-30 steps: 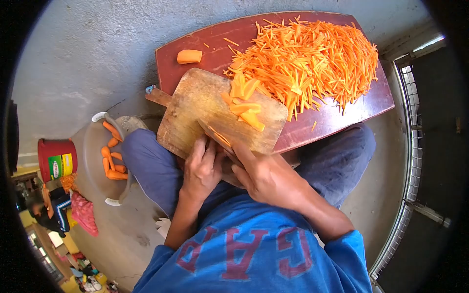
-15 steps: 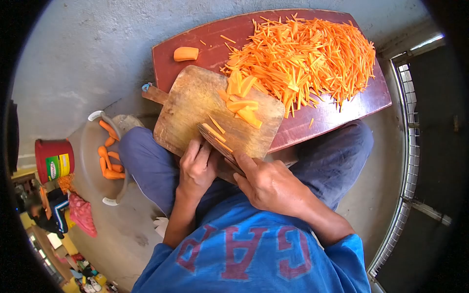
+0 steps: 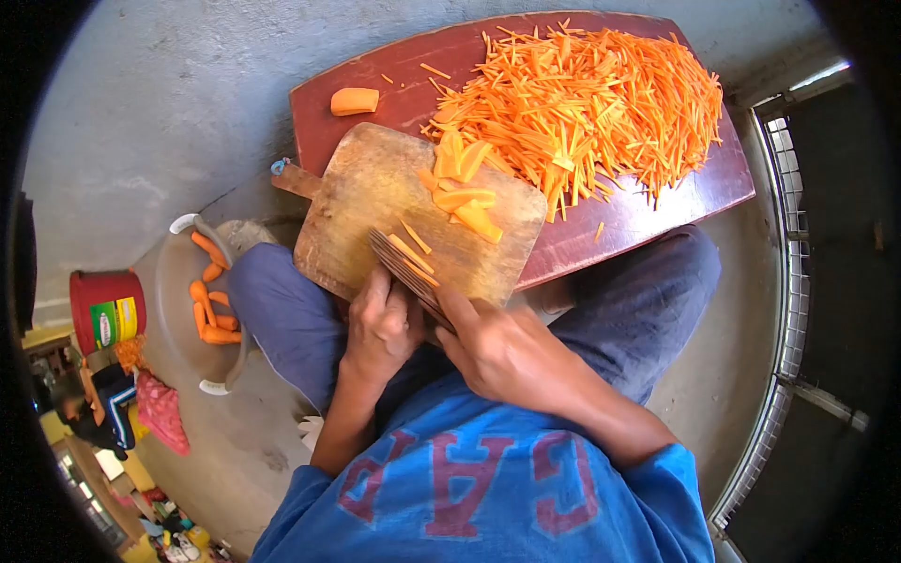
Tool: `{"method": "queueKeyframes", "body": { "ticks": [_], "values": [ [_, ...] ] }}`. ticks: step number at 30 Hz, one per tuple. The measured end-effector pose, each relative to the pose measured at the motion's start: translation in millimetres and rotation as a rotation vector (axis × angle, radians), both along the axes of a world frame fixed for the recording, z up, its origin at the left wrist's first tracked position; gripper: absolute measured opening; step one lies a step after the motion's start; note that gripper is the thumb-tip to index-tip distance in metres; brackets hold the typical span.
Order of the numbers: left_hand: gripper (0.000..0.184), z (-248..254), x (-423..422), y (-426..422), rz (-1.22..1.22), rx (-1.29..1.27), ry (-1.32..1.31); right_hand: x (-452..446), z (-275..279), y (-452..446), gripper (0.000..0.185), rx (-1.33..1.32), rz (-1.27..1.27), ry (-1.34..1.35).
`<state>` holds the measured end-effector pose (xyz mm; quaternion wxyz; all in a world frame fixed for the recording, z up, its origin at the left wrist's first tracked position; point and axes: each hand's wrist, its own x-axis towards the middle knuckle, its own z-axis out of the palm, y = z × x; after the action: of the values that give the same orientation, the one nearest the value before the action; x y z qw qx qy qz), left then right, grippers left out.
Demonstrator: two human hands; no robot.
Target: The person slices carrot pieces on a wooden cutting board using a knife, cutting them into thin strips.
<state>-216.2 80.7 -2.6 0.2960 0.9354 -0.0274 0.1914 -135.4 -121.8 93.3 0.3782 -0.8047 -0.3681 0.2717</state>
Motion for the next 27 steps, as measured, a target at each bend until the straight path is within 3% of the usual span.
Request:
{"method": "queueKeyframes", "body": {
  "ticks": [4, 7, 13, 17, 20, 23, 27],
  "values": [
    [0.034, -1, -1, 1, -0.01, -0.018, -0.025, 5, -9, 9, 0.041, 0.009, 0.044, -0.043],
    [0.037, -7, -3, 3, -0.027, 0.021, -0.015, -4, 16, -9, 0.036, -0.054, 0.054, -0.082],
    [0.037, -9, -8, 3, -0.018, -0.034, 0.055, 3, -15, 7, 0.035, 0.09, 0.041, -0.14],
    [0.032, -6, 2, 0, 0.022, -0.087, -0.083, 1, 16, -13, 0.034, -0.026, 0.018, -0.016],
    [0.035, -9, -3, 2, 0.008, -0.094, -0.056, -2, 15, -10, 0.035, -0.052, 0.014, -0.014],
    [0.037, -9, -7, 3, 0.005, -0.073, -0.024, 6, -19, 11, 0.04, 0.082, 0.027, -0.083],
    [0.037, -9, -2, 4, -0.003, -0.093, -0.053, 5, -4, 0, 0.034, 0.062, 0.015, -0.062]
  ]
}}
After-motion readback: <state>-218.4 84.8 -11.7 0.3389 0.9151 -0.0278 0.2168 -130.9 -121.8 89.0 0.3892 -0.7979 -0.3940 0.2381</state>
